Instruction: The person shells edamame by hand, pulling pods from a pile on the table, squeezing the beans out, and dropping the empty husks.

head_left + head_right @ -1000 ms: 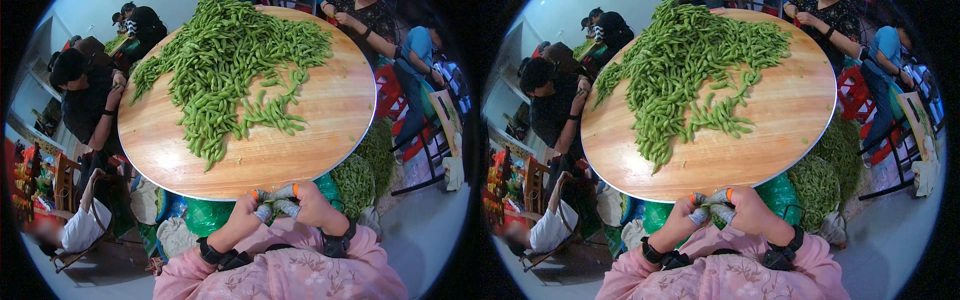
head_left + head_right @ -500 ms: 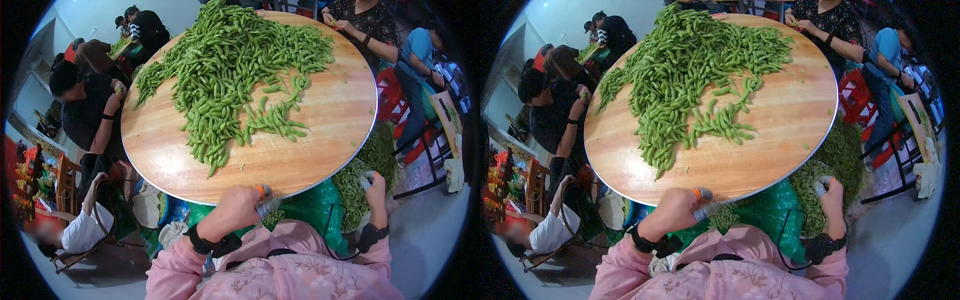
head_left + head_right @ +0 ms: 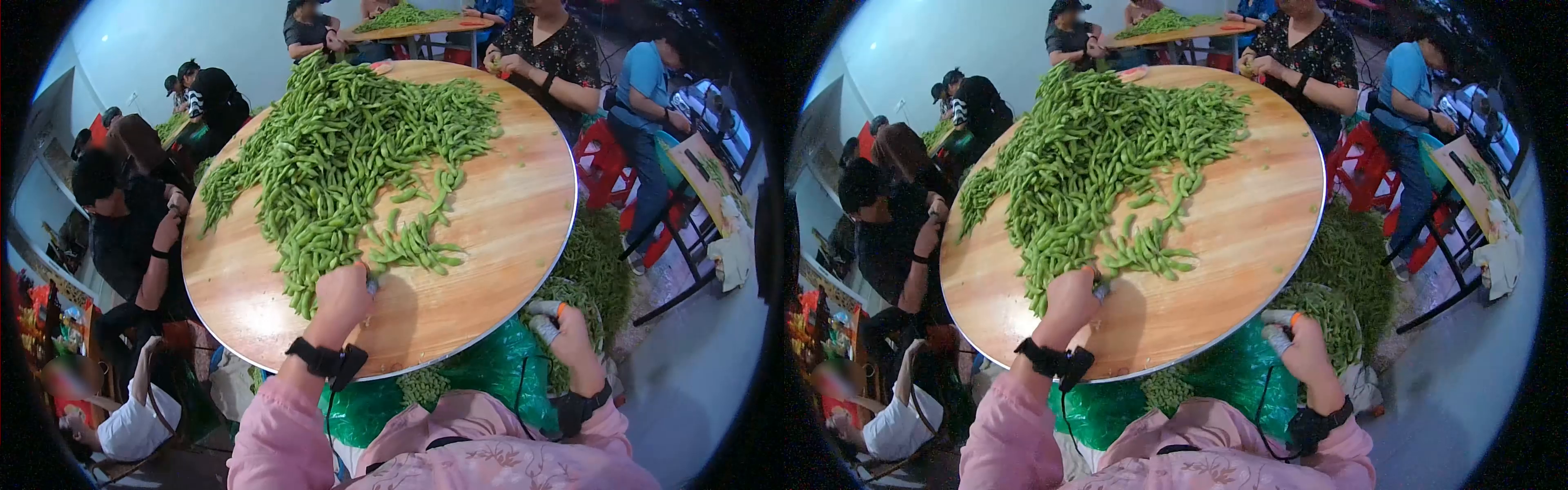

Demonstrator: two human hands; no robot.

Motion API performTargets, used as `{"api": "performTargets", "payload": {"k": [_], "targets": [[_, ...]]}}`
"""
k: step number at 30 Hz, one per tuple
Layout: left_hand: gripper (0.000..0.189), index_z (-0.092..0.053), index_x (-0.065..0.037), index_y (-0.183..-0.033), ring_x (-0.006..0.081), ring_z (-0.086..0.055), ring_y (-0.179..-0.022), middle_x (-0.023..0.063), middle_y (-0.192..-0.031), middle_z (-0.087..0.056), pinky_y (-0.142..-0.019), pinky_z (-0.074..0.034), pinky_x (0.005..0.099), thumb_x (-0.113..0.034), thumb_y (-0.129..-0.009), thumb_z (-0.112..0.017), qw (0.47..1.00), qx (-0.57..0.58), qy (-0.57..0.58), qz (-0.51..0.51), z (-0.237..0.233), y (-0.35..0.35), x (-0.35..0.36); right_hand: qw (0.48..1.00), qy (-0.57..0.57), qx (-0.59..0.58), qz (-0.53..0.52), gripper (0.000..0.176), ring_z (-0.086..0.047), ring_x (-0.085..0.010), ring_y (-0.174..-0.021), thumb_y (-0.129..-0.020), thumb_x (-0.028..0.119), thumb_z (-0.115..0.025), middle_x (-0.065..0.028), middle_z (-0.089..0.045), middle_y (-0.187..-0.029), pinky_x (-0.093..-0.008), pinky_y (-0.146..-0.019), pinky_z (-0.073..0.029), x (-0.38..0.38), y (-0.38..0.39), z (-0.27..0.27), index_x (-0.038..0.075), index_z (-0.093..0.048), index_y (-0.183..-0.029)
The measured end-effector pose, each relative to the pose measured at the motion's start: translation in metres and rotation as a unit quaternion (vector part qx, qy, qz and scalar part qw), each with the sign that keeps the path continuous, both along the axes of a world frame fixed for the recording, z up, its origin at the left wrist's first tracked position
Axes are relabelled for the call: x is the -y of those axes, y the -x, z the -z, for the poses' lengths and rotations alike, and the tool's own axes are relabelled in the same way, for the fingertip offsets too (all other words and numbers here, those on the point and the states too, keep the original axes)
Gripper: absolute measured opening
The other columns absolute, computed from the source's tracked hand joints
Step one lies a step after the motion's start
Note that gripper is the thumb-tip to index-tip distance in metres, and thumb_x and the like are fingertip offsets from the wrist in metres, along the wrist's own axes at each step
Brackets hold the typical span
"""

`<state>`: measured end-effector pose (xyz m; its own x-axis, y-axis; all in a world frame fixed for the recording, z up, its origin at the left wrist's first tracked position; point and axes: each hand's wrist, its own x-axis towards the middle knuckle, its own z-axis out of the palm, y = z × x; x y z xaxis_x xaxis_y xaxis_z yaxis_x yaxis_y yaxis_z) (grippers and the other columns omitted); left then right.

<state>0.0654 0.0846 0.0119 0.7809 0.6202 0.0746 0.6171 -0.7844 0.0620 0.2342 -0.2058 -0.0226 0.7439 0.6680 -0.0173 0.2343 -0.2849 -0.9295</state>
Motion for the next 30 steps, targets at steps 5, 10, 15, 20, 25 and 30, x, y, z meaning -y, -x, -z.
{"api": "performTargets", "payload": {"k": [5,10,15,20,25,30], "targets": [[0.019,-0.062,-0.006,-0.082,0.0240,-0.058,-0.056,0.0117,-0.060,-0.058,-0.050,-0.044,0.0360,-0.020,-0.070,-0.061,0.998,0.068,-0.010,-0.008,-0.006,0.023,0.014,0.985,-0.027,-0.006,-0.169,0.026,-0.056,-0.0121,-0.073,-0.075,0.004,-0.058,-0.0083,-0.062,-0.084,-0.0242,-0.067,-0.044,-0.036,0.036,-0.023,-0.002,-0.057,-0.100],[0.021,-0.059,0.000,-0.092,0.0009,-0.041,-0.055,-0.0049,-0.070,-0.056,-0.050,-0.034,0.0153,-0.008,-0.074,-0.066,0.831,0.387,0.400,0.011,-0.012,0.031,0.045,0.950,-0.080,-0.121,-0.277,0.041,-0.054,-0.0110,-0.073,-0.076,0.006,-0.058,-0.0066,-0.060,-0.083,-0.0246,-0.067,-0.044,-0.082,0.067,-0.030,0.002,-0.047,-0.115],[0.023,-0.058,0.001,-0.096,0.0025,-0.049,-0.063,-0.0010,-0.079,-0.059,-0.057,-0.040,0.0154,-0.005,-0.075,-0.064,0.700,0.457,0.544,0.070,-0.021,0.041,0.093,0.913,-0.127,-0.208,-0.326,0.037,-0.052,-0.0084,-0.073,-0.077,0.003,-0.057,-0.0043,-0.059,-0.082,-0.0243,-0.066,-0.044,-0.102,0.085,-0.030,0.002,-0.049,-0.113],[0.019,-0.056,0.000,-0.098,0.0005,-0.038,-0.053,-0.0065,-0.063,-0.049,-0.047,-0.030,0.0163,-0.005,-0.079,-0.058,0.762,0.415,0.486,0.105,-0.010,0.053,0.101,0.945,-0.101,-0.026,-0.311,0.024,-0.054,-0.0112,-0.070,-0.074,0.007,-0.059,-0.0096,-0.058,-0.076,-0.0264,-0.063,-0.044,-0.095,0.083,-0.039,0.003,-0.058,-0.098],[0.032,-0.055,-0.003,-0.083,0.0053,-0.035,-0.047,-0.0006,-0.056,-0.044,-0.042,-0.026,0.0203,-0.033,-0.088,-0.043,0.582,0.326,0.741,-0.077,-0.019,0.060,0.102,0.929,-0.075,0.250,-0.261,0.040,-0.053,-0.0299,-0.073,-0.055,0.000,-0.056,-0.0122,-0.053,-0.079,-0.0369,-0.065,-0.044,-0.087,0.074,-0.047,0.002,-0.059,-0.094],[0.037,-0.049,-0.008,-0.072,0.0057,-0.030,-0.044,0.0002,-0.053,-0.042,-0.040,-0.019,0.0206,-0.039,-0.088,-0.041,0.462,0.216,0.858,-0.058,-0.019,0.059,0.102,0.897,-0.095,0.333,-0.275,0.039,-0.054,-0.0287,-0.073,-0.057,0.000,-0.058,-0.0121,-0.053,-0.079,-0.0351,-0.066,-0.044,-0.087,0.074,-0.048,0.001,-0.058,-0.095]]}}
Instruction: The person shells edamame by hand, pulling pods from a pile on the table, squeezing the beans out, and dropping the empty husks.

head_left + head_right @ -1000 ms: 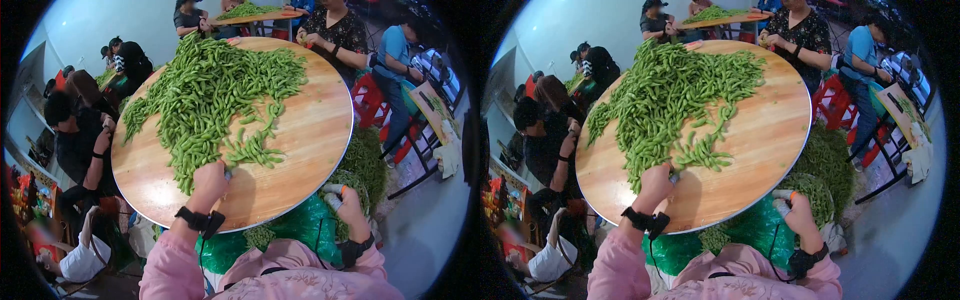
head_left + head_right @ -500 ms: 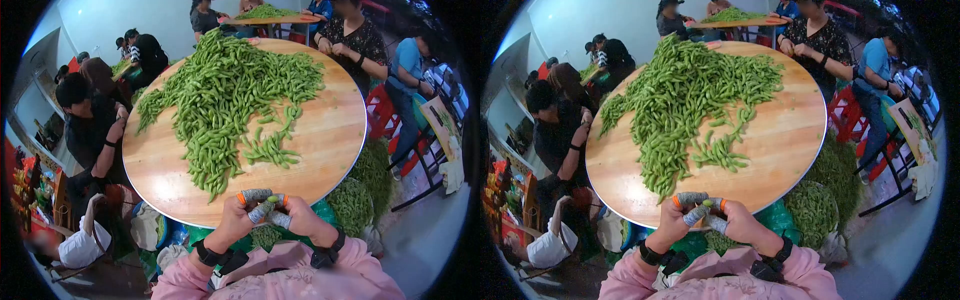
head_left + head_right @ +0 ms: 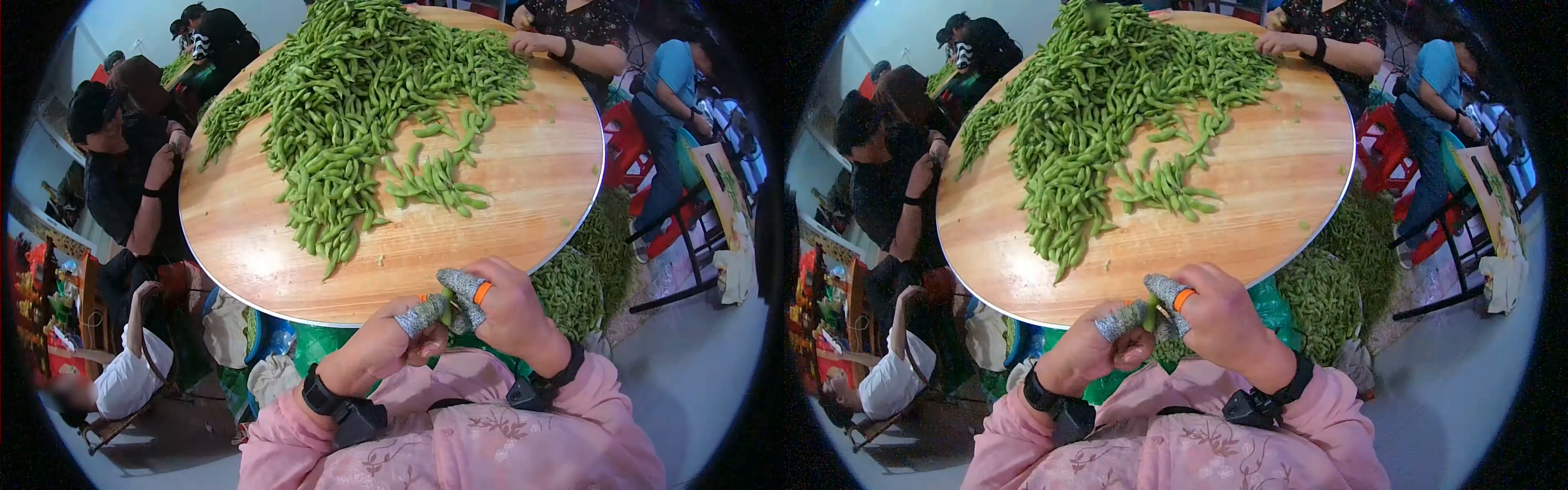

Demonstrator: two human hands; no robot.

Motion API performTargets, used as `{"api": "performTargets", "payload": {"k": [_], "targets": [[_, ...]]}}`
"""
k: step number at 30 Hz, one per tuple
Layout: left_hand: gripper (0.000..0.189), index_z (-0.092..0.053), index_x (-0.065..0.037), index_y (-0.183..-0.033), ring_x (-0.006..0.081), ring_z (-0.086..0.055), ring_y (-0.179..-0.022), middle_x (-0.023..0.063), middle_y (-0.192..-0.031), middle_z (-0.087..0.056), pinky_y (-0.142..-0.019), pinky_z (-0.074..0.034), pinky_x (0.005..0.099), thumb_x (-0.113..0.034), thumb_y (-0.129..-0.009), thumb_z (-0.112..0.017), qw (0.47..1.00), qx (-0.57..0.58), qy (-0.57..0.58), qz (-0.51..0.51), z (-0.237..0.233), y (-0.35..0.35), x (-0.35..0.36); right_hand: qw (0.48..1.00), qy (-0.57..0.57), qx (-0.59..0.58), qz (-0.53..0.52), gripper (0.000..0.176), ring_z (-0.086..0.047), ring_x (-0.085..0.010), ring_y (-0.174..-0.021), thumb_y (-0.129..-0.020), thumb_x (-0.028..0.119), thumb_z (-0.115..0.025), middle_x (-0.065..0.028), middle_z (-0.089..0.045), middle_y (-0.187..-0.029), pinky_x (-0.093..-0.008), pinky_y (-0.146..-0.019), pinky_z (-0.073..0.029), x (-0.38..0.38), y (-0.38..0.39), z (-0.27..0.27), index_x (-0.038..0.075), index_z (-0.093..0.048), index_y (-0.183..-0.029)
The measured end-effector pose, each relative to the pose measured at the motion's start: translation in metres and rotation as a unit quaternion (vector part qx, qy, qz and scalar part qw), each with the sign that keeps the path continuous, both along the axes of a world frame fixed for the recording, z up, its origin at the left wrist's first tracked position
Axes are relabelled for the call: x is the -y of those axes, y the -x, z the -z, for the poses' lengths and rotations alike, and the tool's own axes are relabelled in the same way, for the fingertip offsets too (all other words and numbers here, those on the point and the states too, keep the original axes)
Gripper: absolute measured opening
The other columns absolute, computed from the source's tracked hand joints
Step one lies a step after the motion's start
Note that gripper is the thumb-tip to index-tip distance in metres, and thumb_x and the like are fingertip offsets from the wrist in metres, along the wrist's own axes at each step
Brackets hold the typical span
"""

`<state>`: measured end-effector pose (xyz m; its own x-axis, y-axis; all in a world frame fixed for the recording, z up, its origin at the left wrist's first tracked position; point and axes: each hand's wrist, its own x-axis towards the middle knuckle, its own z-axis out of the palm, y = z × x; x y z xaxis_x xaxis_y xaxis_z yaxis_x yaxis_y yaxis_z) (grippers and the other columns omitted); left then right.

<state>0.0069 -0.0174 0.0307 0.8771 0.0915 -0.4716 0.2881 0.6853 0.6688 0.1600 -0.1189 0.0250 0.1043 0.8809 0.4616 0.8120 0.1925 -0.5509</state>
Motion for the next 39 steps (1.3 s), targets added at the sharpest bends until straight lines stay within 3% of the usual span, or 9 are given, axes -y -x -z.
{"api": "performTargets", "payload": {"k": [2,4,6,7,9,12,18,31,39], "targets": [[0.034,-0.050,-0.007,-0.074,0.0065,-0.031,-0.044,-0.0002,-0.055,-0.043,-0.039,-0.022,0.0219,-0.037,-0.088,-0.042,0.999,0.016,0.005,-0.028,0.005,0.002,0.002,1.000,-0.001,0.022,0.000,0.037,-0.055,-0.0266,-0.072,-0.060,0.000,-0.060,-0.0115,-0.054,-0.079,-0.0329,-0.066,-0.045,0.002,0.001,-0.002,0.000,-0.057,-0.097],[0.031,-0.051,-0.007,-0.076,0.0073,-0.033,-0.045,-0.0005,-0.056,-0.043,-0.039,-0.025,0.0232,-0.034,-0.088,-0.044,0.998,0.032,0.007,-0.056,0.009,0.002,0.007,0.936,0.112,-0.330,0.051,0.030,-0.057,-0.0170,-0.074,-0.072,0.001,-0.060,-0.0066,-0.058,-0.085,-0.0266,-0.068,-0.045,0.006,0.007,-0.004,-0.002,-0.055,-0.101],[0.019,-0.053,-0.005,-0.081,0.0141,-0.042,-0.046,0.0022,-0.056,-0.046,-0.041,-0.034,0.0291,-0.024,-0.085,-0.051,0.869,0.121,-0.464,-0.123,0.014,-0.002,0.014,0.893,0.130,-0.431,0.009,0.027,-0.056,-0.0133,-0.076,-0.076,0.003,-0.057,-0.0040,-0.058,-0.088,-0.0245,-0.070,-0.044,0.009,0.003,0.004,-0.002,-0.054,-0.102],[0.019,-0.053,-0.005,-0.081,0.0141,-0.042,-0.046,0.0022,-0.056,-0.046,-0.041,-0.034,0.0291,-0.024,-0.085,-0.051,0.871,0.118,-0.461,-0.121,0.014,0.000,0.014,0.837,0.148,-0.526,-0.031,0.024,-0.055,-0.0097,-0.078,-0.081,0.005,-0.055,-0.0015,-0.059,-0.091,-0.0225,-0.071,-0.044,0.011,0.003,0.008,-0.002,-0.053,-0.104],[0.013,-0.054,-0.003,-0.085,0.0236,-0.050,-0.052,0.0076,-0.061,-0.049,-0.047,-0.041,0.0344,-0.014,-0.076,-0.056,0.702,0.037,-0.711,-0.013,0.008,0.002,0.015,0.806,0.169,-0.563,-0.062,0.023,-0.054,-0.0089,-0.079,-0.083,0.005,-0.053,-0.0007,-0.058,-0.092,-0.0225,-0.073,-0.044,0.013,0.004,0.006,-0.002,-0.053,-0.104],[0.018,-0.055,-0.002,-0.083,0.0282,-0.053,-0.061,0.0121,-0.067,-0.051,-0.048,-0.042,0.0357,-0.010,-0.067,-0.057,0.577,0.023,-0.815,0.042,0.012,0.005,0.012,0.784,0.194,-0.583,-0.091,0.021,-0.053,-0.0069,-0.080,-0.084,0.008,-0.051,0.0004,-0.058,-0.091,-0.0217,-0.073,-0.043,0.014,0.001,0.001,-0.001,-0.054,-0.103],[0.015,-0.055,-0.001,-0.079,0.0236,-0.052,-0.063,0.0098,-0.069,-0.050,-0.049,-0.043,0.0342,-0.010,-0.067,-0.054,0.479,0.092,-0.869,0.081,0.009,0.007,-0.003,0.766,0.209,-0.599,-0.100,0.019,-0.049,-0.0035,-0.074,-0.084,0.013,-0.053,0.0035,-0.057,-0.085,-0.0188,-0.067,-0.041,0.015,-0.003,0.010,0.001,-0.056,-0.098],[0.011,-0.058,-0.002,-0.067,0.0217,-0.051,-0.067,0.0095,-0.069,-0.049,-0.052,-0.044,0.0314,-0.013,-0.064,-0.057,0.471,0.116,-0.860,0.161,0.001,0.011,-0.009,0.782,0.232,-0.577,-0.050,0.012,-0.051,-0.0051,-0.070,-0.082,0.006,-0.053,0.0003,-0.058,-0.077,-0.0201,-0.063,-0.043,0.013,0.002,-0.001,-0.002,-0.059,-0.087],[0.033,-0.054,-0.004,-0.089,0.0309,-0.054,-0.069,0.0125,-0.075,-0.054,-0.058,-0.043,0.0388,-0.011,-0.059,-0.064,0.622,0.072,-0.772,0.114,0.015,0.014,-0.002,0.762,0.183,-0.616,-0.079,0.010,-0.053,-0.0052,-0.070,-0.080,0.005,-0.056,-0.0002,-0.059,-0.078,-0.0209,-0.063,-0.044,0.013,0.003,0.018,-0.002,-0.059,-0.087]]}}
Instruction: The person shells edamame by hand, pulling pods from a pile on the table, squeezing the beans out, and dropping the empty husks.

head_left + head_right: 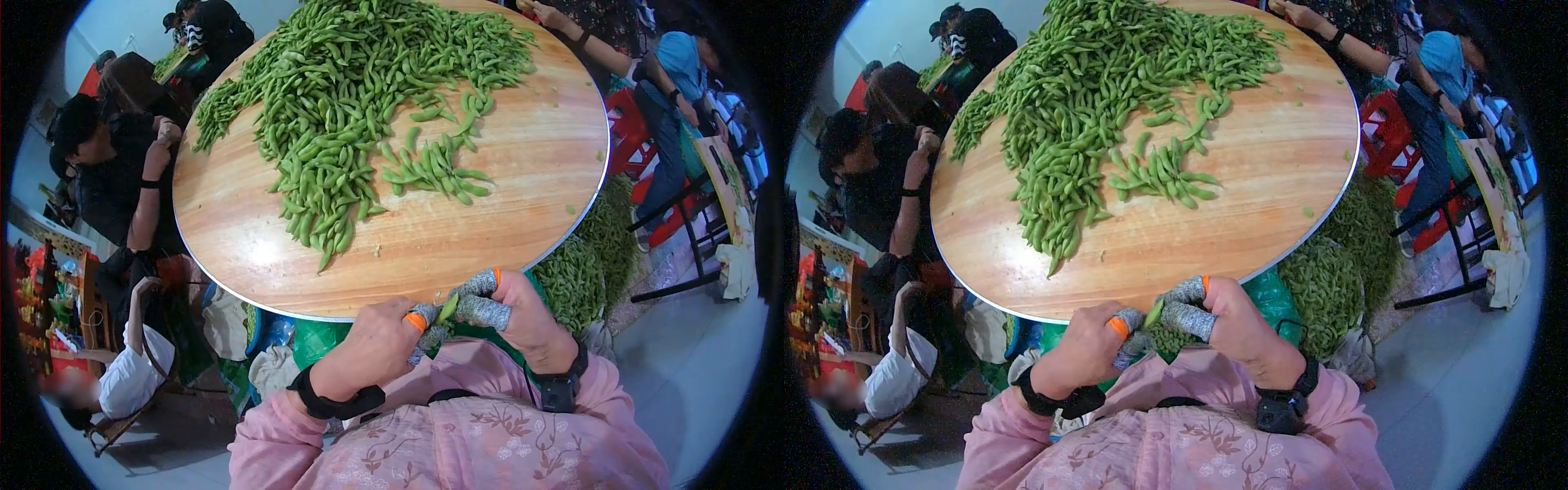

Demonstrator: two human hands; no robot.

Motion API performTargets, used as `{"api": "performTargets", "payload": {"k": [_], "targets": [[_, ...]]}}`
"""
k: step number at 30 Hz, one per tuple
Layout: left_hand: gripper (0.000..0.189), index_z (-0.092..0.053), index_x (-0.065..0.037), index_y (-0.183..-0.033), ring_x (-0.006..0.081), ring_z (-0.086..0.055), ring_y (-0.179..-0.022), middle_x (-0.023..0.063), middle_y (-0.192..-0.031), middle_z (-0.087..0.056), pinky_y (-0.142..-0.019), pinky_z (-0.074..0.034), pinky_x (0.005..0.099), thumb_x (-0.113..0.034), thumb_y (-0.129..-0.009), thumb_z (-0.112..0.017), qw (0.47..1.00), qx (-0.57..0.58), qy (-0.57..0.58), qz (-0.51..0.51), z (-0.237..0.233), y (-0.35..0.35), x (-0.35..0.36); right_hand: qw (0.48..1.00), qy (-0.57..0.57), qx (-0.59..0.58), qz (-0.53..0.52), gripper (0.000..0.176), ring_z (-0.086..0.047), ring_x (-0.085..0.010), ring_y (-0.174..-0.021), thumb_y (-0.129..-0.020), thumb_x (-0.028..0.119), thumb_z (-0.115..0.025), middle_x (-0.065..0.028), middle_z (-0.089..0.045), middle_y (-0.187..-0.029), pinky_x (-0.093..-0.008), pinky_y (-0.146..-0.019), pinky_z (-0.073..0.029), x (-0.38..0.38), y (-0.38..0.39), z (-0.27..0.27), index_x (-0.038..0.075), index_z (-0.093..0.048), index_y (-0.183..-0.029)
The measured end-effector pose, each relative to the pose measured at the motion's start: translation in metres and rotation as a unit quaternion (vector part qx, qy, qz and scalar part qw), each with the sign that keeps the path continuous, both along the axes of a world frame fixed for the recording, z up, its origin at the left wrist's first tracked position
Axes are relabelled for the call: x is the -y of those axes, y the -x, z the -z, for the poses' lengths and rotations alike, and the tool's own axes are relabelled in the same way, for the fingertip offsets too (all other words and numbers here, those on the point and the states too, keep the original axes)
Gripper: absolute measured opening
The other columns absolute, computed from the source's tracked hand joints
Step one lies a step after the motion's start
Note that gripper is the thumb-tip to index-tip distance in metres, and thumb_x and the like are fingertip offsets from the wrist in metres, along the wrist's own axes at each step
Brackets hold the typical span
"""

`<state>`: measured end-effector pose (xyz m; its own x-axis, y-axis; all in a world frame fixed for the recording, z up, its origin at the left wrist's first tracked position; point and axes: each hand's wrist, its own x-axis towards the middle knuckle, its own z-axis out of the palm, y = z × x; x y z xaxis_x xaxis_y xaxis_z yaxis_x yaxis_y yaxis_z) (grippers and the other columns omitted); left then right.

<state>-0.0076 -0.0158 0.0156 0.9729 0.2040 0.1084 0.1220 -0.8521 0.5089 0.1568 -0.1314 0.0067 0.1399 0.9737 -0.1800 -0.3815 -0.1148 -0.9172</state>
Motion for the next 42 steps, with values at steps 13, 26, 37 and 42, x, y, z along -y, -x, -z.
{"api": "performTargets", "payload": {"k": [13,26,37,42], "targets": [[0.028,-0.055,-0.005,-0.094,0.0345,-0.052,-0.065,0.0168,-0.078,-0.054,-0.052,-0.041,0.0381,-0.009,-0.066,-0.057,0.987,0.059,0.144,-0.026,0.012,-0.007,0.008,0.998,0.038,-0.040,-0.014,0.017,-0.054,-0.0060,-0.077,-0.082,0.011,-0.055,-0.0005,-0.060,-0.085,-0.0202,-0.069,-0.044,0.006,-0.002,-0.011,0.000,-0.058,-0.094],[0.018,-0.054,-0.006,-0.084,0.0030,-0.034,-0.054,-0.0058,-0.063,-0.043,-0.048,-0.026,0.0163,-0.020,-0.087,-0.045,0.761,0.028,0.643,-0.077,0.008,-0.009,0.017,1.000,-0.010,-0.024,-0.005,0.018,-0.053,-0.0056,-0.075,-0.081,0.009,-0.057,0.0002,-0.059,-0.083,-0.0199,-0.067,-0.044,0.005,0.000,-0.002,0.000,-0.058,-0.095],[0.014,-0.053,-0.003,-0.079,0.0067,-0.038,-0.052,-0.0025,-0.059,-0.044,-0.047,-0.032,0.0210,-0.015,-0.084,-0.047,0.818,0.047,0.562,-0.112,0.010,-0.019,0.024,0.998,-0.011,-0.060,0.017,0.016,-0.054,-0.0071,-0.075,-0.081,0.008,-0.056,-0.0014,-0.059,-0.087,-0.0217,-0.069,-0.045,0.010,-0.005,-0.011,-0.001,-0.058,-0.094],[0.014,-0.054,0.000,-0.082,0.0125,-0.041,-0.050,0.0034,-0.057,-0.045,-0.048,-0.035,0.0255,-0.011,-0.082,-0.045,0.889,0.086,0.446,-0.066,0.013,-0.019,0.022,0.999,-0.041,-0.010,0.015,0.017,-0.055,-0.0073,-0.078,-0.081,0.008,-0.056,-0.0017,-0.059,-0.088,-0.0220,-0.070,-0.045,0.010,-0.005,0.005,-0.001,-0.057,-0.095]]}}
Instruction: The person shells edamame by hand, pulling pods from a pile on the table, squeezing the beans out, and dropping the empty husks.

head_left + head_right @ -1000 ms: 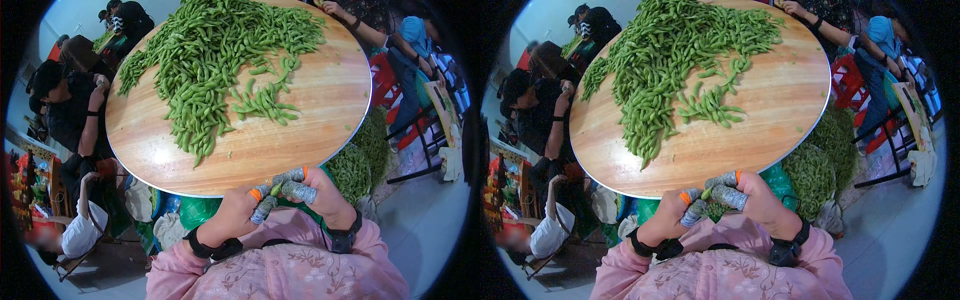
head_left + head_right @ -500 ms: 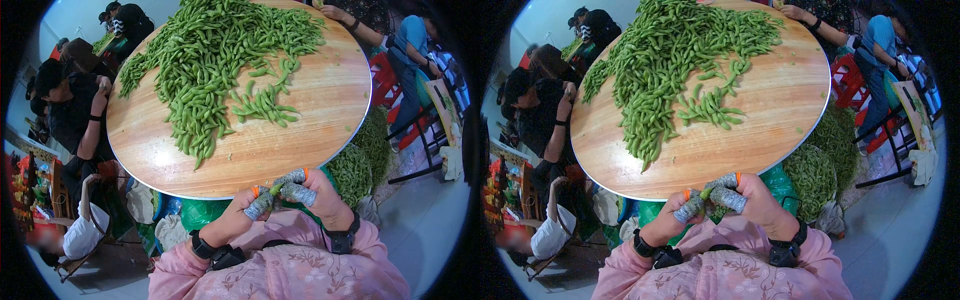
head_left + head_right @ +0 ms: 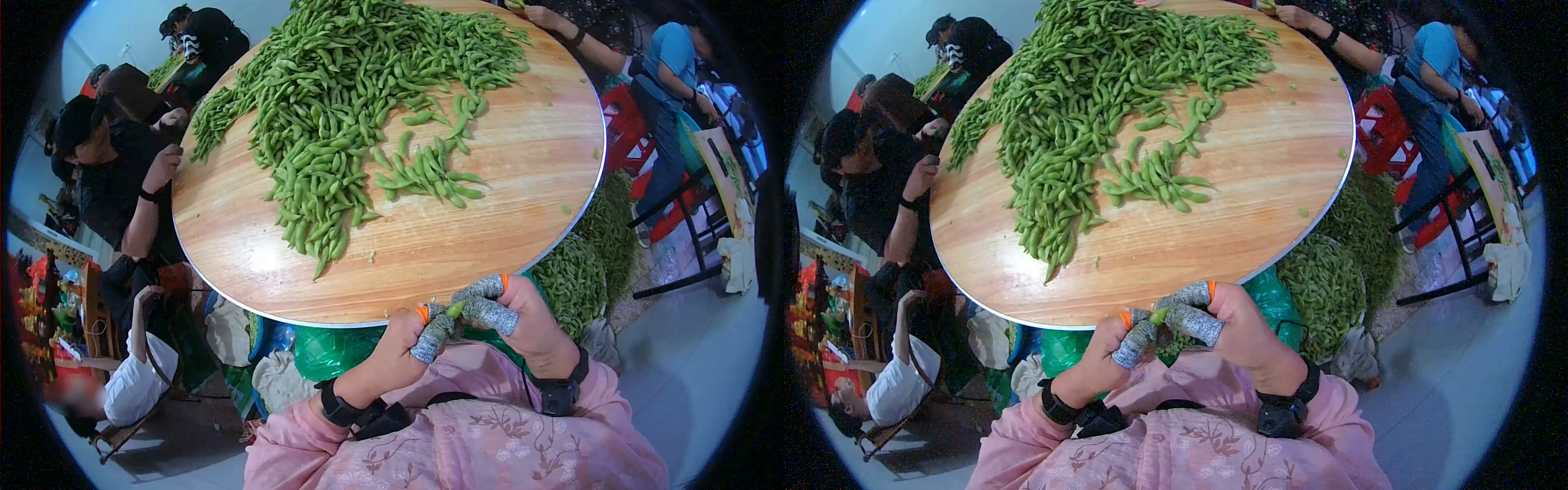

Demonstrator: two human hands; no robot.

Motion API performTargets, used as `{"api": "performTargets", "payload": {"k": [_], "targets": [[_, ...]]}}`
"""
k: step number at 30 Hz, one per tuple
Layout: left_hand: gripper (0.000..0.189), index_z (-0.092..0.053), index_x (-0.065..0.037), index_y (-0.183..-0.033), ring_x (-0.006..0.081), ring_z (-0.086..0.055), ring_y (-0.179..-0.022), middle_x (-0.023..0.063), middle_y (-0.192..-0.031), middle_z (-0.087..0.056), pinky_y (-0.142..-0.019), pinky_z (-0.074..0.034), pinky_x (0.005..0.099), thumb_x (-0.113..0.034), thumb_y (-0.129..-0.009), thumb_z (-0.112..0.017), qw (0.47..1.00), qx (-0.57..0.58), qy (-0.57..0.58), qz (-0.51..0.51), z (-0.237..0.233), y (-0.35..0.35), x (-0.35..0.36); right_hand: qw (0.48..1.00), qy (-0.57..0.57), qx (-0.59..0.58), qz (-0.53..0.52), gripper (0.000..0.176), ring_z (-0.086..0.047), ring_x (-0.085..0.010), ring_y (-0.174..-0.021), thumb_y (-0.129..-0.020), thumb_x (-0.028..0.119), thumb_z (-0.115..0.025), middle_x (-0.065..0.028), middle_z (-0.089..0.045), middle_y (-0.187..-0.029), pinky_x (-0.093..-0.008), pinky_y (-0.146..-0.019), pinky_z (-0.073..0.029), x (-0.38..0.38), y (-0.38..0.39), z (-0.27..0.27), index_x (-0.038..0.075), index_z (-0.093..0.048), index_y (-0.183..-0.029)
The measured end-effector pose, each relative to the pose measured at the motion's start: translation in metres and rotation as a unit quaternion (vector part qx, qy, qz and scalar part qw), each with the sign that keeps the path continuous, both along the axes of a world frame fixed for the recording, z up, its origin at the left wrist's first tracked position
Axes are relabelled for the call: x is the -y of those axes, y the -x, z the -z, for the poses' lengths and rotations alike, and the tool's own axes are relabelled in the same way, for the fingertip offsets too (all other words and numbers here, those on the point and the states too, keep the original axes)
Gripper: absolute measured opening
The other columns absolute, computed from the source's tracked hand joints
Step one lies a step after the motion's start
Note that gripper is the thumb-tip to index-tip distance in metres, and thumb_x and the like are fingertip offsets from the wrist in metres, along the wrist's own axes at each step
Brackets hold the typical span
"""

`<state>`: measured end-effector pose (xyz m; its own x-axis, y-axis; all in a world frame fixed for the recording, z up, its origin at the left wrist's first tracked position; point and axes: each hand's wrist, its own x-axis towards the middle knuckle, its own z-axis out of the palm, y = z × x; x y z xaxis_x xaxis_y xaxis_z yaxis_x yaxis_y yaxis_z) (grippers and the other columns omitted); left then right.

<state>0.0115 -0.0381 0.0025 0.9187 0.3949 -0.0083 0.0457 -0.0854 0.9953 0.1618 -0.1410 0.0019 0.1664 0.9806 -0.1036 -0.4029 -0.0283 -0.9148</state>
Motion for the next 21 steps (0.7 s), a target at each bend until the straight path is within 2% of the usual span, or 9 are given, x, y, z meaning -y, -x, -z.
{"api": "performTargets", "payload": {"k": [7,9,10,13,14,15,16,18,21], "targets": [[0.013,-0.055,-0.001,-0.083,0.0140,-0.044,-0.052,0.0044,-0.058,-0.047,-0.049,-0.036,0.0257,-0.009,-0.081,-0.045,0.999,0.020,0.023,-0.023,-0.006,-0.006,0.003,0.999,0.014,-0.026,0.024,0.015,-0.055,-0.0073,-0.076,-0.081,0.007,-0.056,-0.0012,-0.059,-0.084,-0.0218,-0.069,-0.045,0.000,0.001,-0.015,-0.001,-0.058,-0.093],[0.013,-0.054,-0.001,-0.083,0.0123,-0.044,-0.053,0.0046,-0.059,-0.047,-0.050,-0.037,0.0255,-0.010,-0.082,-0.045,0.997,0.039,-0.067,-0.022,-0.005,-0.007,0.004,0.999,0.011,-0.013,0.027,0.015,-0.055,-0.0077,-0.076,-0.081,0.007,-0.056,-0.0016,-0.059,-0.084,-0.0218,-0.068,-0.045,0.001,0.000,-0.009,-0.002,-0.058,-0.093],[0.013,-0.054,-0.001,-0.083,0.0123,-0.044,-0.053,0.0046,-0.059,-0.047,-0.050,-0.037,0.0255,-0.010,-0.082,-0.045,0.997,0.039,-0.067,-0.022,-0.004,-0.006,0.003,1.000,0.007,-0.001,0.028,0.015,-0.055,-0.0081,-0.075,-0.081,0.007,-0.055,-0.0020,-0.059,-0.083,-0.0218,-0.068,-0.045,0.001,0.000,-0.007,-0.002,-0.057,-0.093],[0.014,-0.054,-0.002,-0.085,0.0100,-0.043,-0.054,0.0028,-0.061,-0.048,-0.050,-0.035,0.0229,-0.012,-0.084,-0.045,1.000,-0.016,0.013,-0.002,0.002,-0.001,0.002,0.999,0.006,-0.028,0.019,0.015,-0.056,-0.0088,-0.074,-0.081,0.007,-0.055,-0.0025,-0.059,-0.082,-0.0222,-0.066,-0.046,0.001,-0.001,-0.008,-0.003,-0.057,-0.092],[0.015,-0.054,-0.003,-0.085,0.0088,-0.040,-0.052,0.0007,-0.060,-0.046,-0.049,-0.032,0.0214,-0.015,-0.085,-0.045,0.991,-0.019,0.131,-0.003,0.005,0.000,0.002,0.999,0.006,-0.028,0.019,0.015,-0.056,-0.0088,-0.074,-0.081,0.007,-0.055,-0.0025,-0.059,-0.082,-0.0222,-0.066,-0.046,0.000,-0.001,-0.006,-0.003,-0.057,-0.092],[0.015,-0.053,-0.004,-0.085,0.0076,-0.037,-0.050,-0.0015,-0.059,-0.044,-0.047,-0.029,0.0200,-0.018,-0.086,-0.046,0.969,-0.021,0.247,-0.004,0.006,0.000,0.003,1.000,-0.011,0.005,0.020,0.015,-0.056,-0.0092,-0.074,-0.081,0.008,-0.056,-0.0030,-0.060,-0.082,-0.0226,-0.066,-0.046,-0.001,-0.001,0.000,-0.002,-0.057,-0.092],[0.015,-0.053,-0.004,-0.085,0.0076,-0.037,-0.050,-0.0015,-0.059,-0.044,-0.047,-0.029,0.0200,-0.018,-0.086,-0.046,0.969,-0.022,0.247,-0.003,0.005,0.000,0.003,0.999,-0.027,0.038,0.022,0.015,-0.056,-0.0097,-0.073,-0.081,0.008,-0.056,-0.0036,-0.060,-0.081,-0.0229,-0.066,-0.047,-0.002,-0.001,0.004,-0.002,-0.057,-0.092],[0.016,-0.052,-0.007,-0.083,0.0054,-0.030,-0.048,-0.0046,-0.059,-0.040,-0.044,-0.023,0.0186,-0.022,-0.087,-0.046,0.912,-0.059,0.404,-0.034,0.000,0.001,0.002,0.999,-0.042,0.021,0.026,0.015,-0.057,-0.0101,-0.074,-0.081,0.008,-0.056,-0.0041,-0.060,-0.081,-0.0232,-0.066,-0.047,-0.002,0.000,0.006,-0.002,-0.057,-0.092],[0.025,-0.051,-0.007,-0.083,0.0073,-0.030,-0.045,-0.0037,-0.051,-0.035,-0.043,-0.023,0.0207,-0.032,-0.086,-0.046,0.880,-0.050,0.471,0.042,0.001,0.002,-0.003,0.998,-0.058,-0.018,0.017,0.017,-0.057,-0.0108,-0.075,-0.080,0.010,-0.057,-0.0050,-0.061,-0.083,-0.0235,-0.067,-0.047,-0.003,0.000,0.012,-0.002,-0.057,-0.092]]}}
